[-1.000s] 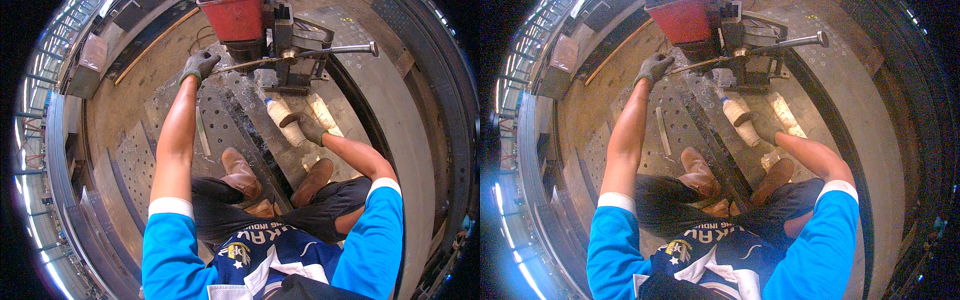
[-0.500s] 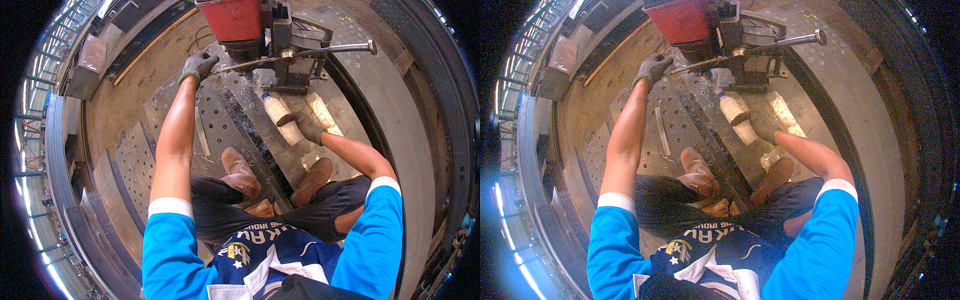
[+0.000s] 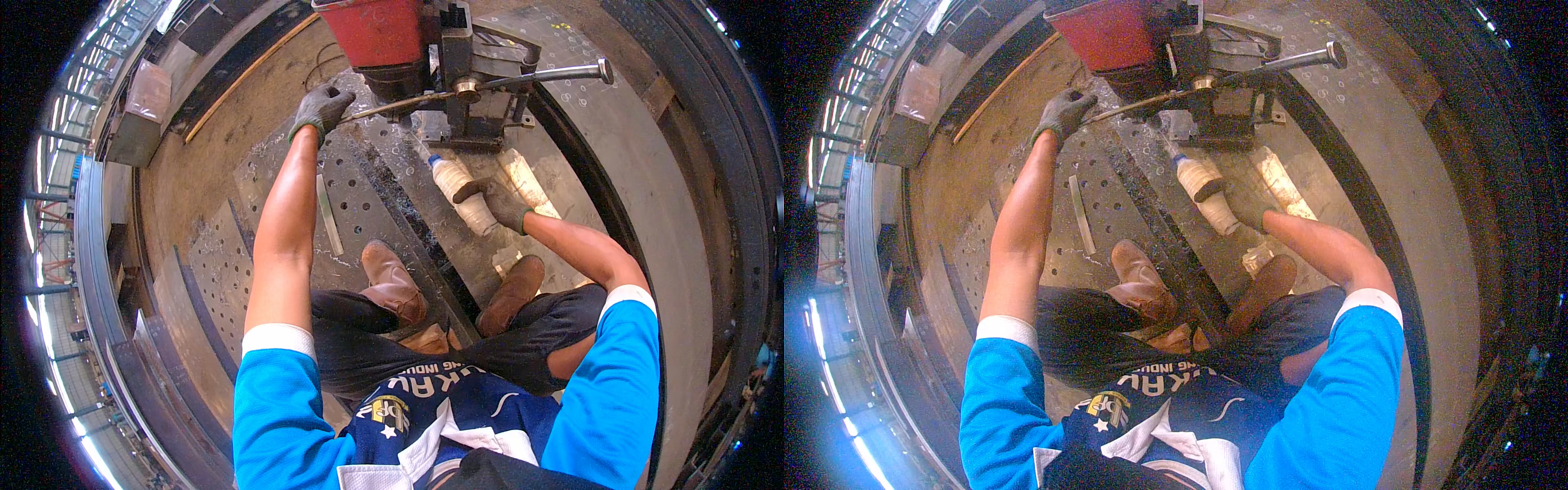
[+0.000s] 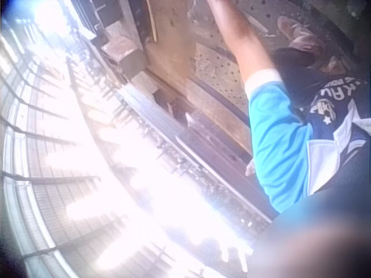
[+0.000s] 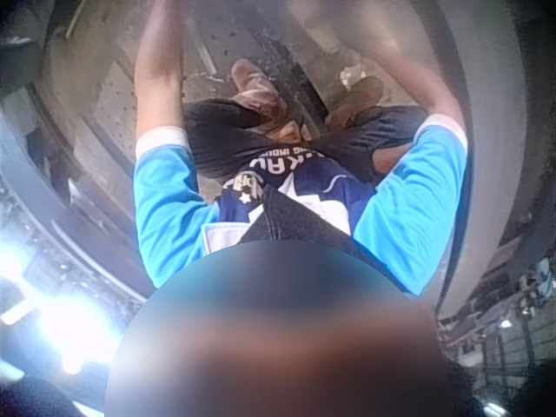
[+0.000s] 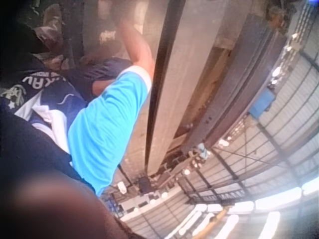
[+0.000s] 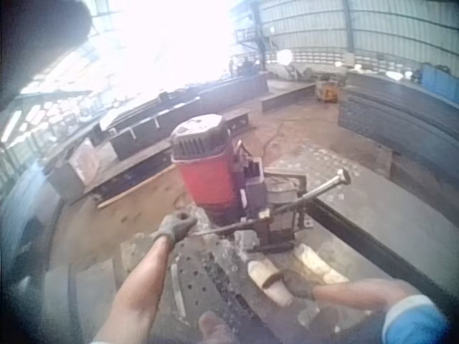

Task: The person sits on the floor and uses a drill press to drill holes into a metal rod. They repeatedly position the rod under the drill, apply a liquid from a bottle, and operate the machine to create holes.

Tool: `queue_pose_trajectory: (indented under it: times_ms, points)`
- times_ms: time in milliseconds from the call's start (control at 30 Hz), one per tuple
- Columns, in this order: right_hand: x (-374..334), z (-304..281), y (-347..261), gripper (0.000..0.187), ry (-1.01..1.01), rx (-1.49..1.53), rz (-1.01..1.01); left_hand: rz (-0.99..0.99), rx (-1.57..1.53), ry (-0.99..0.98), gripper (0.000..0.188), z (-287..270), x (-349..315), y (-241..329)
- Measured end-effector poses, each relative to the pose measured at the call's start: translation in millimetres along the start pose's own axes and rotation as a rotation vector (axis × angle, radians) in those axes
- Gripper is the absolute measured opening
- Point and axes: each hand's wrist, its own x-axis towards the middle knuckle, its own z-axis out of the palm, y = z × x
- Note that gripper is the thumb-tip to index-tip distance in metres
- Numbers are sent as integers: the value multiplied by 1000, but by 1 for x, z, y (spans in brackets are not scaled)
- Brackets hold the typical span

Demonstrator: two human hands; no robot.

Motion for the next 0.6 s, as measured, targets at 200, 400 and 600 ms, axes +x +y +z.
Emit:
queue_pose_trajectory:
  times_ms: [200, 400, 600]
  points:
    - [2, 4, 11, 47, -21, 24, 14, -20, 5, 2, 58, 6, 8, -7]
    - [-8, -7, 14, 39, 23, -285, -83, 16, -22, 5, 56, 9, 10, -11]
    - [-2, -10, -5, 44, -119, -238, 39, -19, -65, -16, 55, 8, 10, -9]
